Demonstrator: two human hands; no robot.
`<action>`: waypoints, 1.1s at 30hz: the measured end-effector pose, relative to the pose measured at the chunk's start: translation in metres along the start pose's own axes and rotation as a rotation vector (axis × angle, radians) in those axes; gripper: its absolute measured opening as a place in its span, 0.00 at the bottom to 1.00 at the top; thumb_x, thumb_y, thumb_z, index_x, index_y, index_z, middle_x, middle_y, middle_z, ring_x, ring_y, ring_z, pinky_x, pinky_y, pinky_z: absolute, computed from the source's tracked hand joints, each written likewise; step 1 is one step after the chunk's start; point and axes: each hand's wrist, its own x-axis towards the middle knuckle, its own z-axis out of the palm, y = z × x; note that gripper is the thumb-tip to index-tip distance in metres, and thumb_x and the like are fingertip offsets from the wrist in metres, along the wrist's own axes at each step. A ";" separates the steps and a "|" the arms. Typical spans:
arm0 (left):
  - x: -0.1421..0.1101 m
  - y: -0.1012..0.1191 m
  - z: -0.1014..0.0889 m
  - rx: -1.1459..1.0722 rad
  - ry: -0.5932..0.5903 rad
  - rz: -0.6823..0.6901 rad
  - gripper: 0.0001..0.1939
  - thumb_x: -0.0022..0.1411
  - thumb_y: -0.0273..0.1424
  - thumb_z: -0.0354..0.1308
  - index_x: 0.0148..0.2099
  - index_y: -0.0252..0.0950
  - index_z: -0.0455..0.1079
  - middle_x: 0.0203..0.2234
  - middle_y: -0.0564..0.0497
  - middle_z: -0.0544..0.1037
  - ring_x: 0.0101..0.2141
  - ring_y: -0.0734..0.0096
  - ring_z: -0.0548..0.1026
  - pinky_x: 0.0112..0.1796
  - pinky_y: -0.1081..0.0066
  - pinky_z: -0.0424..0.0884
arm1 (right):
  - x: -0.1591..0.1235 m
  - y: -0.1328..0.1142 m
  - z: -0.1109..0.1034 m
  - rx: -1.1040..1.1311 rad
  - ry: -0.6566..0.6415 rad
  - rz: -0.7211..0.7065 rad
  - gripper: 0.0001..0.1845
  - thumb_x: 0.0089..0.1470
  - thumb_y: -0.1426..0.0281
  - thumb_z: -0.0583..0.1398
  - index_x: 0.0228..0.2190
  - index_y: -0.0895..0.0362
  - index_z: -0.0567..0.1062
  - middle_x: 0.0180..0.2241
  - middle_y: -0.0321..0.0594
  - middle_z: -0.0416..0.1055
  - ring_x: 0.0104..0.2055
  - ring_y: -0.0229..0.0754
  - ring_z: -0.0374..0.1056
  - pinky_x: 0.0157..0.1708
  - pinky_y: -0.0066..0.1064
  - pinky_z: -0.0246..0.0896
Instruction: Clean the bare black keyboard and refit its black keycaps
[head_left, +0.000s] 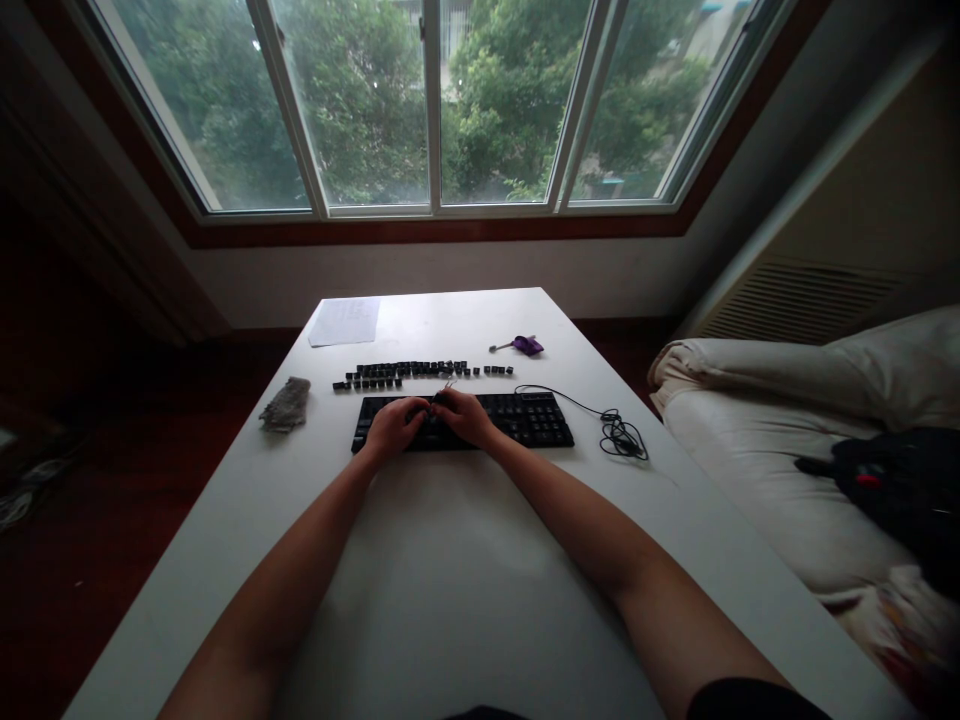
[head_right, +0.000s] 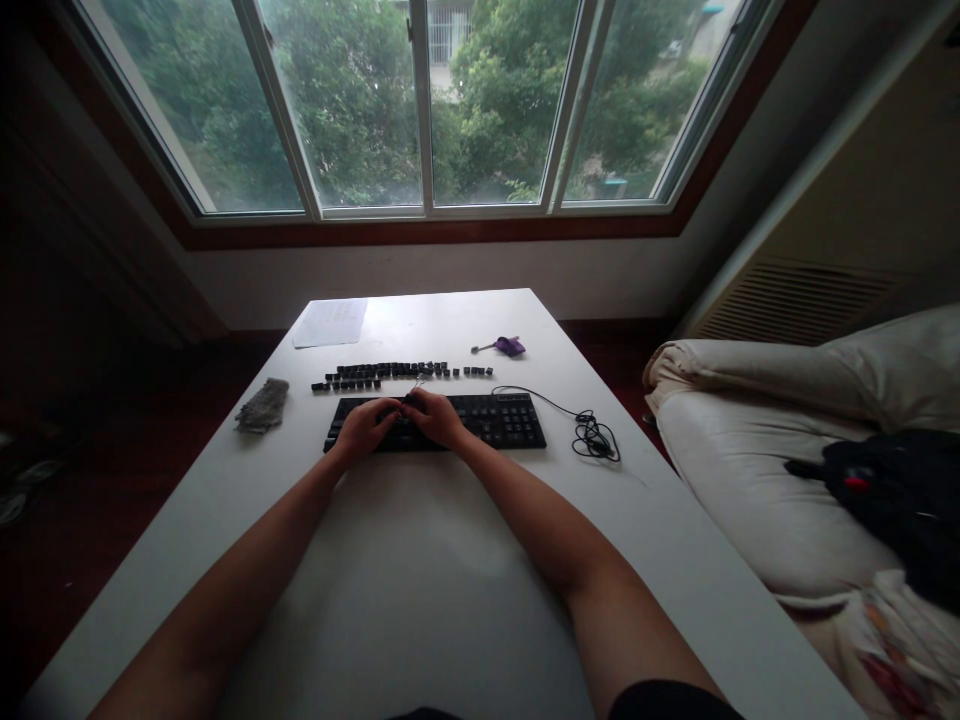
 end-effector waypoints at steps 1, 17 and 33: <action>0.000 0.000 0.000 0.005 0.000 0.001 0.13 0.63 0.34 0.56 0.49 0.42 0.74 0.43 0.47 0.80 0.43 0.59 0.76 0.44 0.64 0.70 | 0.000 -0.001 0.000 -0.012 -0.003 -0.005 0.12 0.55 0.60 0.60 0.35 0.56 0.75 0.24 0.34 0.72 0.25 0.36 0.62 0.29 0.27 0.56; -0.001 0.003 0.000 0.068 -0.004 0.036 0.13 0.64 0.32 0.55 0.50 0.41 0.73 0.44 0.48 0.79 0.45 0.61 0.76 0.46 0.63 0.71 | -0.001 -0.010 -0.002 -0.080 -0.008 0.000 0.13 0.56 0.60 0.59 0.35 0.57 0.74 0.22 0.32 0.66 0.24 0.35 0.58 0.27 0.26 0.52; -0.001 0.003 -0.001 0.087 -0.009 0.040 0.13 0.64 0.32 0.54 0.50 0.41 0.73 0.44 0.48 0.79 0.45 0.61 0.76 0.46 0.63 0.71 | -0.001 -0.009 -0.002 -0.079 -0.025 -0.013 0.11 0.57 0.62 0.59 0.36 0.57 0.74 0.24 0.33 0.69 0.26 0.36 0.61 0.29 0.26 0.54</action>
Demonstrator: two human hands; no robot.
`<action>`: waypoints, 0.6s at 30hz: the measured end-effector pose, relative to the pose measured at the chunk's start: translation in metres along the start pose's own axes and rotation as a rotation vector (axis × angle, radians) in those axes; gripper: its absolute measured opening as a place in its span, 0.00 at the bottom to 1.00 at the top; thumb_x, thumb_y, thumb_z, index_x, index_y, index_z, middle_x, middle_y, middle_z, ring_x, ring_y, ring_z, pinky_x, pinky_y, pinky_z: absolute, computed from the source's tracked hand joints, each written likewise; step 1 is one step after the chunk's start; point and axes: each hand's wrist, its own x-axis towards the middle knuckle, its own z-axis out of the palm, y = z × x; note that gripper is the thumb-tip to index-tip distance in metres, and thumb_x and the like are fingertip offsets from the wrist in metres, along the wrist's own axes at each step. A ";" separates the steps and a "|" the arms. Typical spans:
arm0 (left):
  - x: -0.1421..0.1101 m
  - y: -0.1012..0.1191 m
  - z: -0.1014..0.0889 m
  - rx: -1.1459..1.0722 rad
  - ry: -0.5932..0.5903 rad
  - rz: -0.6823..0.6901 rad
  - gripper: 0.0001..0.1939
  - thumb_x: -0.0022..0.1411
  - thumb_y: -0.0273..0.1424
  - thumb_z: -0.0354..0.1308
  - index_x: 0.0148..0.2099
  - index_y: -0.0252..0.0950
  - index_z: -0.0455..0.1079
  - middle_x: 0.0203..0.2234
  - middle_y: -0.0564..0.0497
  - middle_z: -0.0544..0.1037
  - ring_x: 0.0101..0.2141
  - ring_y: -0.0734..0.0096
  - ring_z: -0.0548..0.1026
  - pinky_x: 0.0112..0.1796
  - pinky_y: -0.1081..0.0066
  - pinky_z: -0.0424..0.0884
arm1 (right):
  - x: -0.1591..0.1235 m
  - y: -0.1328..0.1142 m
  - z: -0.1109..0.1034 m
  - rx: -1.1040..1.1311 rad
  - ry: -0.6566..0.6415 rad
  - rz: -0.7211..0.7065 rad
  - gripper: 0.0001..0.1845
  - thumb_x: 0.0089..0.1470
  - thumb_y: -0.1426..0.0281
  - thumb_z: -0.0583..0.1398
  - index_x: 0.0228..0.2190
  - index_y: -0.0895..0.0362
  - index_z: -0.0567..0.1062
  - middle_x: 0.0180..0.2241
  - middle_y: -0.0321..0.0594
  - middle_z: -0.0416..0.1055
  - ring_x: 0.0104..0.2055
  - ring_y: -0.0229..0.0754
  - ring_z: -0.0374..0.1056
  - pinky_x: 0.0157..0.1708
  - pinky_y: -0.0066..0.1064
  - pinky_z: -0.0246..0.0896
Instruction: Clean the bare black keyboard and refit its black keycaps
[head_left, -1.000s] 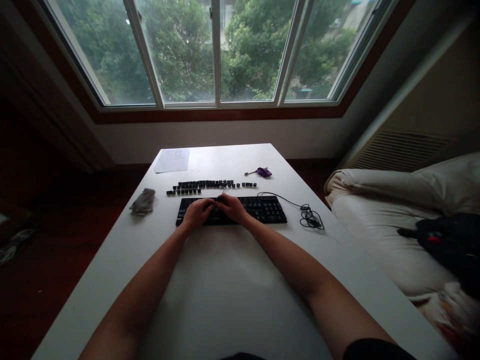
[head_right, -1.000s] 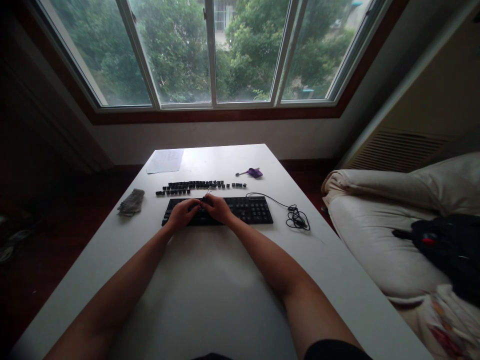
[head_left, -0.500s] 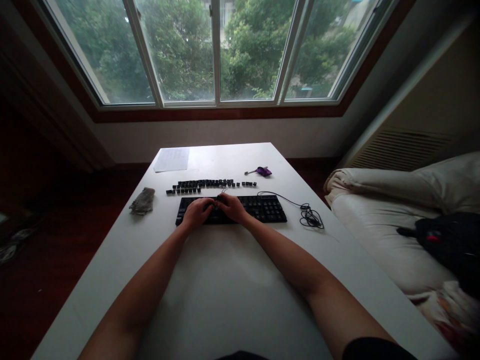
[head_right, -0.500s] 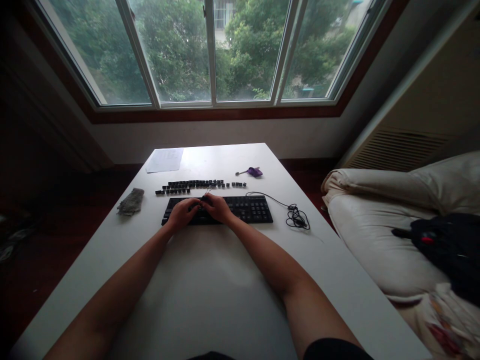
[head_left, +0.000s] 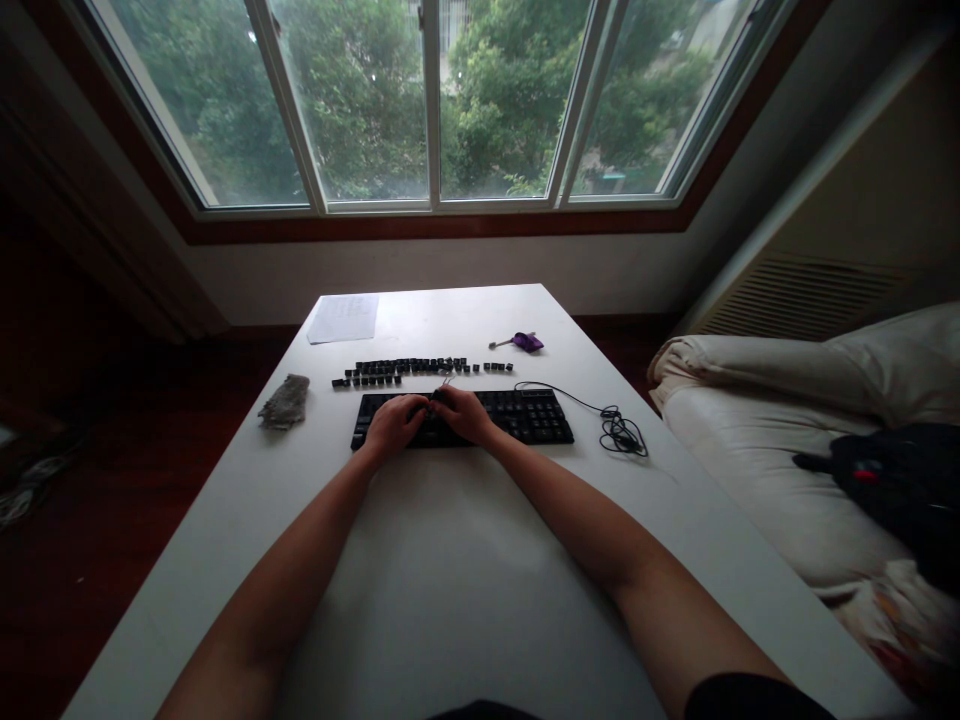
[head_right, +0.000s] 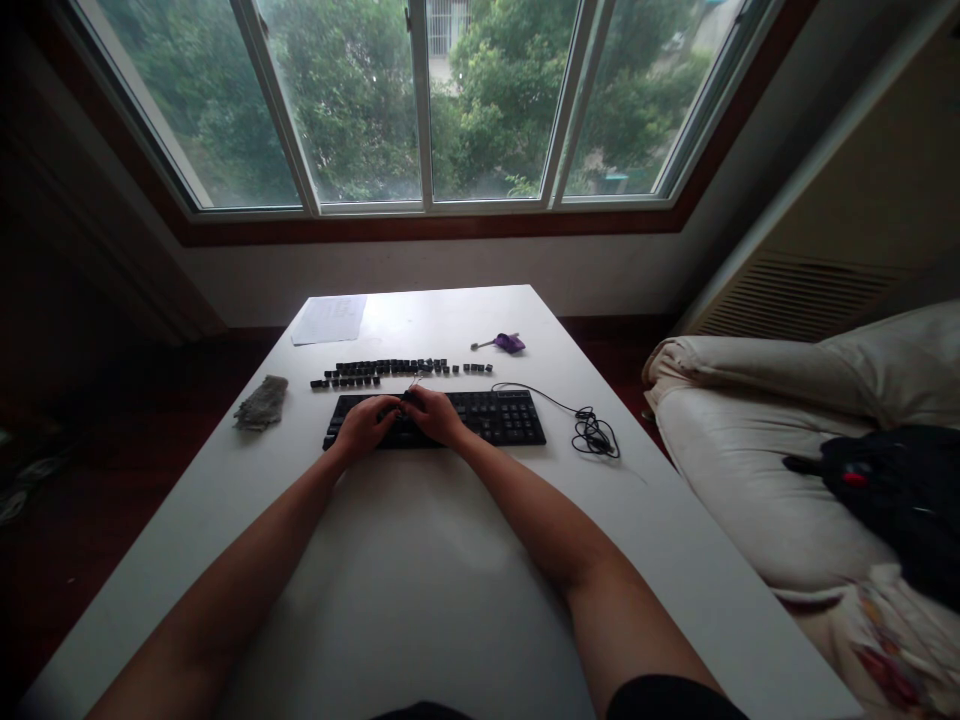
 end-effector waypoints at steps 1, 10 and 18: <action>0.000 0.000 0.000 0.001 -0.001 0.001 0.13 0.64 0.32 0.54 0.50 0.41 0.73 0.44 0.48 0.79 0.45 0.61 0.76 0.46 0.63 0.71 | 0.000 0.000 0.000 0.000 -0.002 0.002 0.11 0.56 0.62 0.59 0.36 0.57 0.74 0.24 0.33 0.68 0.26 0.36 0.61 0.29 0.26 0.54; 0.000 0.000 -0.001 0.007 -0.003 0.001 0.13 0.64 0.32 0.54 0.50 0.41 0.72 0.44 0.48 0.79 0.44 0.60 0.76 0.46 0.62 0.71 | 0.001 0.001 0.001 -0.008 -0.001 0.005 0.11 0.56 0.62 0.59 0.36 0.57 0.74 0.23 0.33 0.68 0.25 0.35 0.60 0.29 0.26 0.53; 0.001 0.003 -0.002 0.006 -0.014 -0.013 0.13 0.64 0.32 0.54 0.50 0.41 0.72 0.44 0.48 0.79 0.45 0.60 0.76 0.47 0.62 0.71 | 0.000 -0.005 0.001 -0.056 0.033 0.024 0.12 0.56 0.61 0.59 0.36 0.57 0.74 0.23 0.33 0.68 0.25 0.36 0.60 0.30 0.26 0.53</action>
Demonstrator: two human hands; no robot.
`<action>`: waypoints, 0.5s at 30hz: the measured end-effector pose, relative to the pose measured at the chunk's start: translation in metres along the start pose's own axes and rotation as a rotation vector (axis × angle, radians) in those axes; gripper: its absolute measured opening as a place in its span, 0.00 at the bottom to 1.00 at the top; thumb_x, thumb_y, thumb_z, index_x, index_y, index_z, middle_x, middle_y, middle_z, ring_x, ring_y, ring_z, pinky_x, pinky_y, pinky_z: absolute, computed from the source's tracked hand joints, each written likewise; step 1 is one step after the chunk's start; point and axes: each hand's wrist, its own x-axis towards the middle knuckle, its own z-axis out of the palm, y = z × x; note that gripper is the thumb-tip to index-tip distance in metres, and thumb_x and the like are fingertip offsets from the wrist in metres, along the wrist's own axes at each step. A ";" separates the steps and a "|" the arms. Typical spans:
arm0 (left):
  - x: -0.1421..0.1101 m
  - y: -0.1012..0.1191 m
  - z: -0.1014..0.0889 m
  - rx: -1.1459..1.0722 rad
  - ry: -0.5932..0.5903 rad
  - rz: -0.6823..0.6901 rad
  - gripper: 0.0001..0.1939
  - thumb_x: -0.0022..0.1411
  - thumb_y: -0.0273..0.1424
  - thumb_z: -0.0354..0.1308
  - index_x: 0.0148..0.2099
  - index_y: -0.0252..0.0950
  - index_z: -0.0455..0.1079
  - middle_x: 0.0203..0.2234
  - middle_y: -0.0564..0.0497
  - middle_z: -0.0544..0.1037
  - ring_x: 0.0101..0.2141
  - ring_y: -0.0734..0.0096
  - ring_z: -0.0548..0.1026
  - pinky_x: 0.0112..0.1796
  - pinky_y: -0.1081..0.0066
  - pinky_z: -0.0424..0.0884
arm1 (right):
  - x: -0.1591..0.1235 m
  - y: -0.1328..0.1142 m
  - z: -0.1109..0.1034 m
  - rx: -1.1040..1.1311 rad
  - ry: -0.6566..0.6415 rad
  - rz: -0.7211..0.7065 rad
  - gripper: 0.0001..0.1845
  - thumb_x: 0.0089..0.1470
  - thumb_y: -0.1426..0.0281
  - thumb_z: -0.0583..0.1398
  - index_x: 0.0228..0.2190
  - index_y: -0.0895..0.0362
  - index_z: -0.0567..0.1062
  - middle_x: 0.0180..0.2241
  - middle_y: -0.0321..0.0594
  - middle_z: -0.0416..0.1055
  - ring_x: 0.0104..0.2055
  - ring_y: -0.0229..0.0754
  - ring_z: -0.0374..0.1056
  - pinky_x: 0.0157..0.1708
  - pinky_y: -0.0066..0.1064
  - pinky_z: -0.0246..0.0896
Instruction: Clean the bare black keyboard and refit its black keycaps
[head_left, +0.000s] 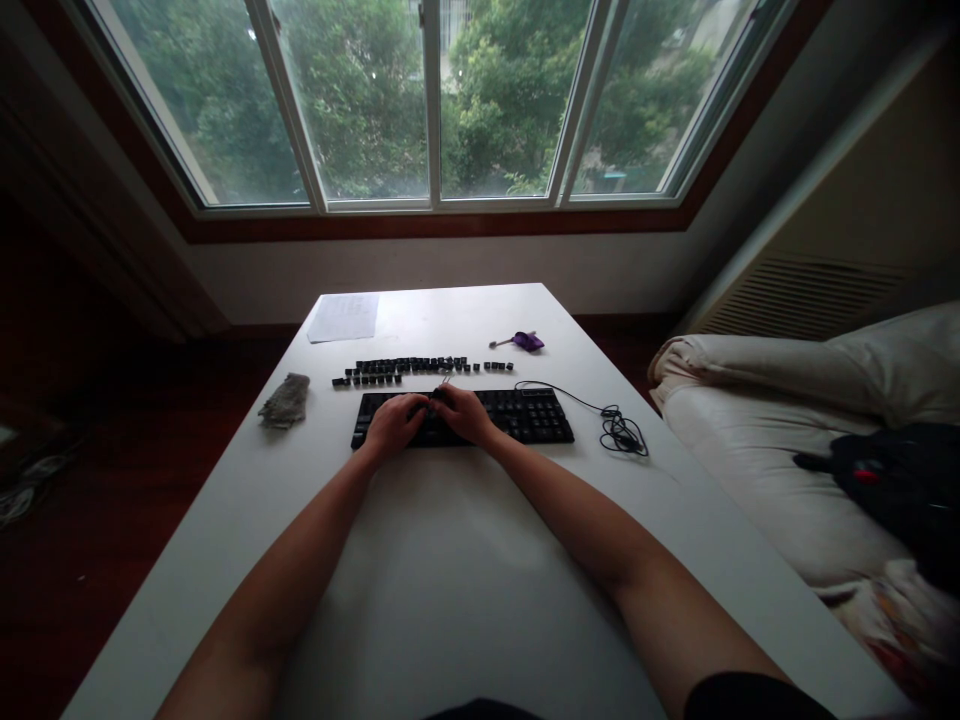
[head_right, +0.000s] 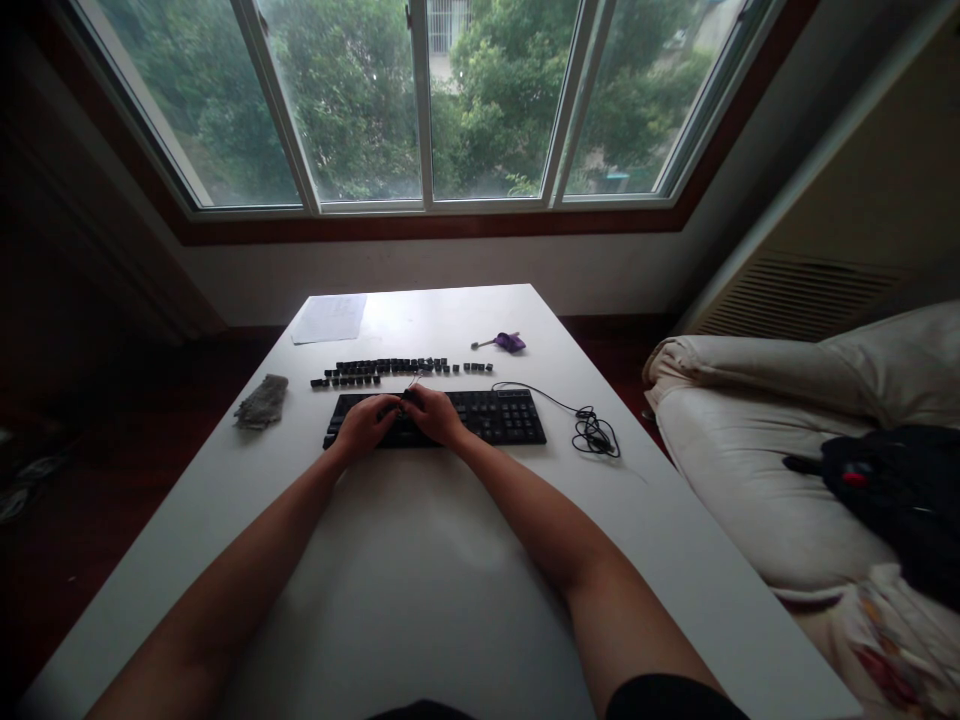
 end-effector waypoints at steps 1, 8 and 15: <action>0.000 0.000 0.000 0.001 0.001 0.001 0.13 0.64 0.32 0.54 0.50 0.41 0.72 0.44 0.48 0.79 0.45 0.60 0.76 0.47 0.62 0.71 | 0.000 0.000 0.000 -0.005 0.000 0.000 0.12 0.57 0.61 0.59 0.37 0.57 0.74 0.23 0.33 0.68 0.25 0.36 0.60 0.30 0.26 0.53; -0.001 -0.002 0.000 -0.003 0.008 0.008 0.13 0.64 0.31 0.54 0.50 0.41 0.72 0.44 0.48 0.79 0.45 0.60 0.76 0.46 0.62 0.71 | 0.000 0.000 -0.001 -0.001 -0.007 -0.018 0.12 0.57 0.61 0.59 0.37 0.56 0.74 0.23 0.33 0.67 0.25 0.36 0.60 0.29 0.26 0.53; 0.000 0.000 0.000 -0.002 0.008 0.008 0.13 0.64 0.31 0.55 0.50 0.41 0.73 0.44 0.48 0.79 0.45 0.60 0.76 0.47 0.62 0.71 | 0.000 0.001 -0.001 -0.001 -0.030 -0.014 0.12 0.57 0.61 0.59 0.36 0.57 0.74 0.23 0.33 0.67 0.25 0.36 0.59 0.29 0.26 0.52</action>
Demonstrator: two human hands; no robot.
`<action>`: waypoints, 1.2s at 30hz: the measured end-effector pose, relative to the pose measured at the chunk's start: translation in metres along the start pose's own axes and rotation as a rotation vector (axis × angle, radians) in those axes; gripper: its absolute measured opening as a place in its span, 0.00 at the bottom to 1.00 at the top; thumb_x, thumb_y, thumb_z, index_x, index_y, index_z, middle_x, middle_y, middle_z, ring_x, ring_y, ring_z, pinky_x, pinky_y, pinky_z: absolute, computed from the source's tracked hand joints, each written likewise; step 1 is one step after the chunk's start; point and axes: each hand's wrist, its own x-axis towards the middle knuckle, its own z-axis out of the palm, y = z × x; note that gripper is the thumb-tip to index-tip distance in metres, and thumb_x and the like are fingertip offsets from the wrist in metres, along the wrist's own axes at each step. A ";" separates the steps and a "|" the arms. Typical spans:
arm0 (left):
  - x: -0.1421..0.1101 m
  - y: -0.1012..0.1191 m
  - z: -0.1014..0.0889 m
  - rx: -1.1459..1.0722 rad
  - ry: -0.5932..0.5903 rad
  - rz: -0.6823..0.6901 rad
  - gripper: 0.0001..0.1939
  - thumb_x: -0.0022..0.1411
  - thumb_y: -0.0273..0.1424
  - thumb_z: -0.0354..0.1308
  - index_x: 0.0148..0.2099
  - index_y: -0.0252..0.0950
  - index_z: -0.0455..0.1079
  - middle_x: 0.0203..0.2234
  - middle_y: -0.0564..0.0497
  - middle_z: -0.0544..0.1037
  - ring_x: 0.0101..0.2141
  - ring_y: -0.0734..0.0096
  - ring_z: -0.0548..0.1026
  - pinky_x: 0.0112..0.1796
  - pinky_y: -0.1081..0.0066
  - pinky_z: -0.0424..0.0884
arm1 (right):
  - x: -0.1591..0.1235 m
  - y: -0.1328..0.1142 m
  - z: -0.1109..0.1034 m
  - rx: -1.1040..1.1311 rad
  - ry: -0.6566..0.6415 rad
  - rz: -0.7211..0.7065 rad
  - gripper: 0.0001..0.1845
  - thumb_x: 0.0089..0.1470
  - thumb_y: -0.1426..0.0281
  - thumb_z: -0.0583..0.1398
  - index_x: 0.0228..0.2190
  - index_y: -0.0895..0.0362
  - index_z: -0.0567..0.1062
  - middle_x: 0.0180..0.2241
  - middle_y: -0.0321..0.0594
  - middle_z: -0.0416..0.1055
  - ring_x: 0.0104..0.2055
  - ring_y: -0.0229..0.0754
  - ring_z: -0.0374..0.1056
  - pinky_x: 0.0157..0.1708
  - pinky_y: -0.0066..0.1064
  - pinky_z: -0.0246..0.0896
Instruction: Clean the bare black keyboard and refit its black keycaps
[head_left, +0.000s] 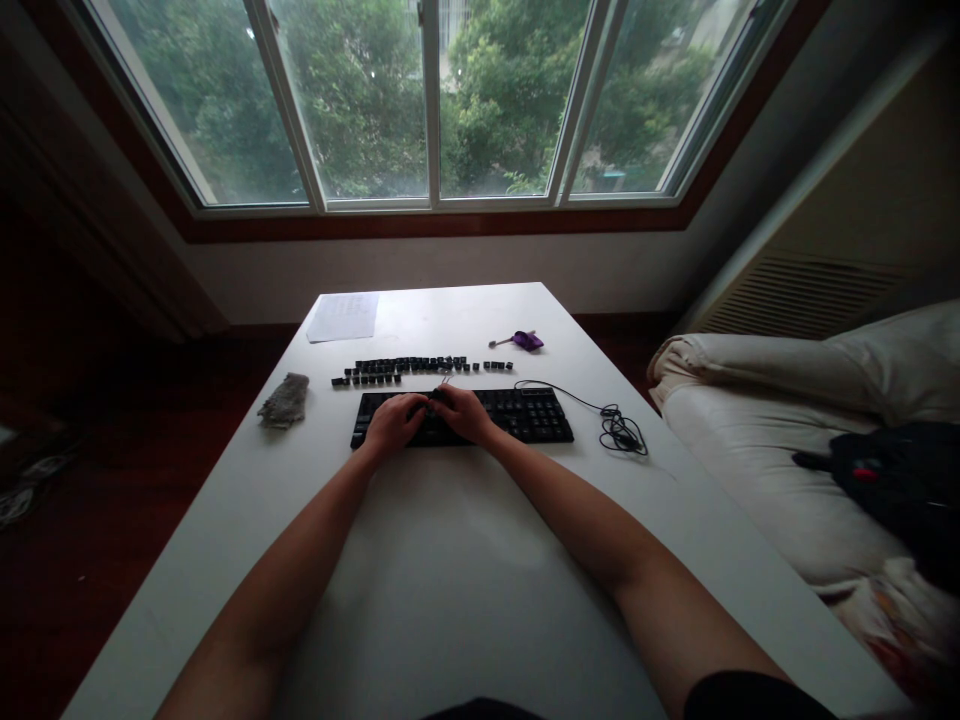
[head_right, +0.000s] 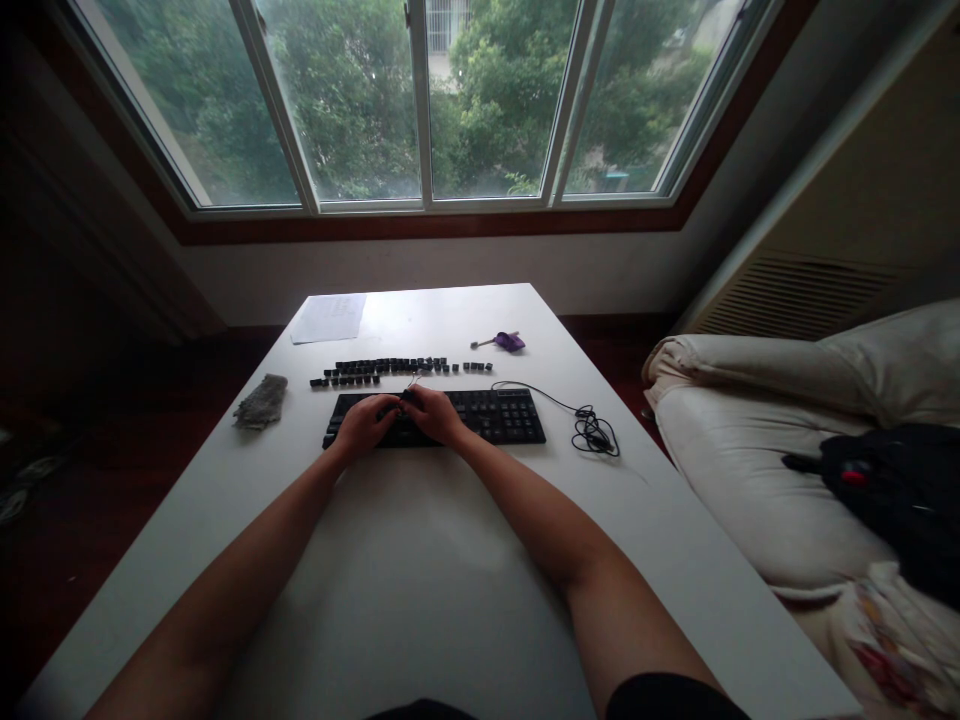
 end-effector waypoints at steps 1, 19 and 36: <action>0.000 0.000 0.000 0.001 -0.001 0.002 0.13 0.64 0.31 0.54 0.50 0.41 0.73 0.45 0.48 0.79 0.45 0.60 0.76 0.47 0.62 0.71 | 0.000 0.000 0.000 -0.001 -0.001 0.000 0.12 0.57 0.61 0.59 0.36 0.57 0.75 0.23 0.33 0.67 0.25 0.36 0.59 0.29 0.26 0.52; -0.001 -0.002 0.001 0.011 -0.002 -0.002 0.13 0.65 0.32 0.54 0.50 0.41 0.72 0.45 0.48 0.79 0.45 0.60 0.76 0.46 0.62 0.71 | 0.000 0.001 0.000 0.011 -0.005 0.000 0.12 0.57 0.60 0.59 0.35 0.57 0.74 0.24 0.33 0.68 0.26 0.36 0.60 0.29 0.26 0.53; 0.000 -0.002 0.001 0.002 0.001 -0.006 0.13 0.64 0.32 0.54 0.50 0.41 0.73 0.44 0.48 0.79 0.45 0.60 0.76 0.47 0.62 0.71 | 0.000 0.000 0.000 0.014 -0.006 0.003 0.14 0.57 0.59 0.59 0.34 0.57 0.74 0.23 0.33 0.66 0.25 0.36 0.59 0.28 0.26 0.51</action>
